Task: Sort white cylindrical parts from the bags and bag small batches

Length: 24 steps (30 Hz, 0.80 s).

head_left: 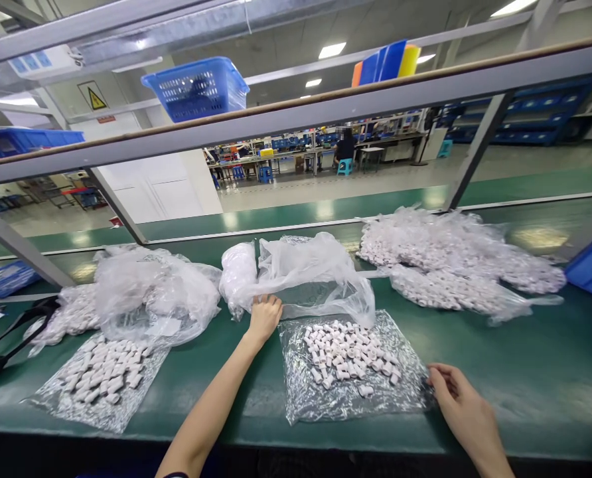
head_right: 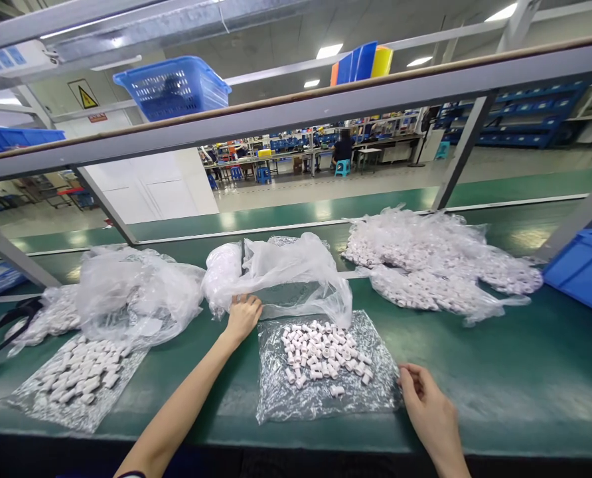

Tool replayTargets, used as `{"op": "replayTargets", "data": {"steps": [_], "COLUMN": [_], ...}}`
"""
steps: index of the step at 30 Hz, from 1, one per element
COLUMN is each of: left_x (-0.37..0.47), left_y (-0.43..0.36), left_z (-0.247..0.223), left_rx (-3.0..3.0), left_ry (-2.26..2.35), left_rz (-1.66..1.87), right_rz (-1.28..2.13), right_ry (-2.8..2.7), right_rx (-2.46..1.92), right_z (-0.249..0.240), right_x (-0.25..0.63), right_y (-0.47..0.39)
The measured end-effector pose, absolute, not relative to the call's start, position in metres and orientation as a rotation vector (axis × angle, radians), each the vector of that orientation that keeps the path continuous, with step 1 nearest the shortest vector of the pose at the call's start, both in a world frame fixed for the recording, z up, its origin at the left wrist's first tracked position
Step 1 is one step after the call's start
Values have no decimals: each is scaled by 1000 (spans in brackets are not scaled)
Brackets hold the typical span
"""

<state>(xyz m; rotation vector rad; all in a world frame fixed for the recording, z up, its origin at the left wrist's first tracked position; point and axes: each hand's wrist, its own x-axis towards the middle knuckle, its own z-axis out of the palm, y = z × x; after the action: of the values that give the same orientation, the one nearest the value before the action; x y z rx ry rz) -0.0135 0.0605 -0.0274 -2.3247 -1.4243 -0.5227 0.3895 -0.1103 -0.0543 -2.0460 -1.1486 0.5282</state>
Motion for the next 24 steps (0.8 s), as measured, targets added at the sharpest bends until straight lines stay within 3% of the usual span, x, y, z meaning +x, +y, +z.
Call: {"op": "replayTargets", "data": {"steps": [11,19,24], "left_x": [-2,0,-11], "left_y": [56,-15,-50], "left_z": [-27,-25,-46], "left_rx": [-2305,-2414,-2708], "left_ry": [-1520,-1227,-1275], "left_rz": [-650,-901,-729], "right_rz": [523,530,537], "right_ry": [-1180,-1155,-1178], "right_rx": [-2013,-1991,-1997], "right_z": [-59,-57,-53], "right_x": [386,383,381], "right_y": [-114,-117,-119]}}
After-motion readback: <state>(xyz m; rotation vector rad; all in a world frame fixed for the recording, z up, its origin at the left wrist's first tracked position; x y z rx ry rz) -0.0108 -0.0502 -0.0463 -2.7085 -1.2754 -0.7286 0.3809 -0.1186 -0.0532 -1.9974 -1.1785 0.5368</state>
